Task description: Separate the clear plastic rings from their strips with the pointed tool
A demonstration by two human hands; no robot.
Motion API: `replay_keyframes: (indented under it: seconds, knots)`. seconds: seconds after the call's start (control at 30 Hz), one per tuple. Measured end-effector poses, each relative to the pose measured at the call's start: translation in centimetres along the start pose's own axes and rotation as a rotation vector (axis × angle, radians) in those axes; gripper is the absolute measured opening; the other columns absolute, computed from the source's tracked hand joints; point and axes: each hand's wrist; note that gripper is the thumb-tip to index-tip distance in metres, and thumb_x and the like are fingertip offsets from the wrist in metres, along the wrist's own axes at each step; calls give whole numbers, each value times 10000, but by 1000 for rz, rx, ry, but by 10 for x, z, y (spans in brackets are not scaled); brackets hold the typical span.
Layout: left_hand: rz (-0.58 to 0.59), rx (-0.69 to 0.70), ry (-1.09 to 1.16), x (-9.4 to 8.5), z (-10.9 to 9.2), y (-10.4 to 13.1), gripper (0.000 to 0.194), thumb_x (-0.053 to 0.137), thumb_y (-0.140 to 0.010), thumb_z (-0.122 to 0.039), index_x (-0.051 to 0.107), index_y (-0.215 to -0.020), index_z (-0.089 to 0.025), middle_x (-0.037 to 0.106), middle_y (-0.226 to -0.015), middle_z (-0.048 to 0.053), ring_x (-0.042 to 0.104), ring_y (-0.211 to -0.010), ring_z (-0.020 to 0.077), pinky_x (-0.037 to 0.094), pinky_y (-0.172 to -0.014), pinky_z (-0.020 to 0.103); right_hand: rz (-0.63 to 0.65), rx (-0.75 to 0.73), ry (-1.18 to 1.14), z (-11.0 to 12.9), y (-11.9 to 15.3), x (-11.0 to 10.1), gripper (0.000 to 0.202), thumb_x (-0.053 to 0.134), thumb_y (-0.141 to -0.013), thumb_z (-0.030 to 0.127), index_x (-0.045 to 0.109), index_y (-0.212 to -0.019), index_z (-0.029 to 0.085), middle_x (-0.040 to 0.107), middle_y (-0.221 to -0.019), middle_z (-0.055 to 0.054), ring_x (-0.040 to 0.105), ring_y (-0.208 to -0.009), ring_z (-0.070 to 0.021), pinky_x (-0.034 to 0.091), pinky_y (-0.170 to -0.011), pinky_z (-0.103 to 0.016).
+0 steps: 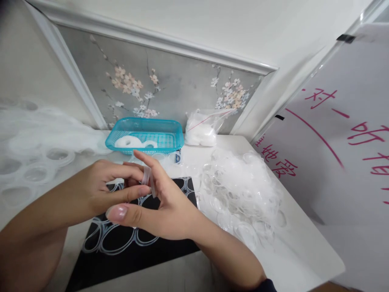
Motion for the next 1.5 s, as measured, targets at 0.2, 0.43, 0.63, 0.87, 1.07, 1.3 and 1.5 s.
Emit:
replay_keyframes:
  seconds: [0.2, 0.43, 0.63, 0.87, 1.07, 1.3, 1.5]
  knots:
    - [43, -58, -59, 0, -6, -1, 353, 569, -920, -490, 650, -730, -204, 620, -654, -24, 518, -569, 121, 339, -492, 234, -22, 17, 64, -3, -1, 5, 822, 770, -809, 345, 320, -1496, 311, 574, -1234, -55, 589, -1148, -228, 487, -1042, -463]
    - [96, -14, -38, 3, -4, -2, 319, 585, -920, -434, 662, -722, -196, 653, -700, -10, 560, -596, 125, 374, -511, 230, 11, 53, 46, -7, -2, 5, 880, 764, -818, 340, 253, -1531, 281, 611, -1221, -78, 648, -1047, -215, 534, -977, -453]
    - [29, -130, 106, 4, -1, -4, 324, 658, -854, -482, 692, -698, -201, 551, -524, -36, 417, -419, 81, 268, -383, 213, -13, 48, -152, 3, 0, -1, 1045, 687, -799, 646, 44, -1580, 386, 371, -1570, -110, 484, -1353, -286, 421, -1092, -523]
    - [124, -172, 229, -3, 2, -6, 384, 671, -845, -487, 663, -607, -186, 507, -407, -39, 418, -346, 69, 270, -348, 187, -80, 96, -318, 16, -5, -5, 996, 254, -739, 946, 108, -1568, 414, 473, -1511, -92, 515, -1313, -292, 389, -1075, -574]
    - [143, -195, 327, -13, 10, -3, 263, 739, -799, -435, 720, -672, -206, 518, -396, -36, 428, -341, 75, 286, -340, 185, -132, 83, -352, 31, 0, -15, 1024, 265, -699, 972, 165, -1553, 417, 479, -1499, -86, 473, -1364, -304, 345, -1106, -579]
    - [130, -133, 331, -15, 11, -3, 351, 657, -870, -478, 723, -672, -196, 517, -389, -27, 411, -334, 67, 291, -345, 179, -139, 106, -389, 37, 0, -18, 1025, 311, -686, 975, 199, -1539, 417, 491, -1485, -89, 442, -1390, -315, 347, -1099, -599]
    - [97, -125, 367, -18, 11, -2, 315, 639, -881, -469, 759, -777, -197, 522, -387, -33, 410, -327, 72, 310, -340, 174, -136, 102, -408, 37, -1, -21, 1016, 322, -692, 968, 201, -1537, 418, 448, -1522, -92, 453, -1384, -313, 349, -1102, -605]
Point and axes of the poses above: each hand's wrist, its own y-axis away from the middle knuckle, its own x-axis out of the palm, z = x × y
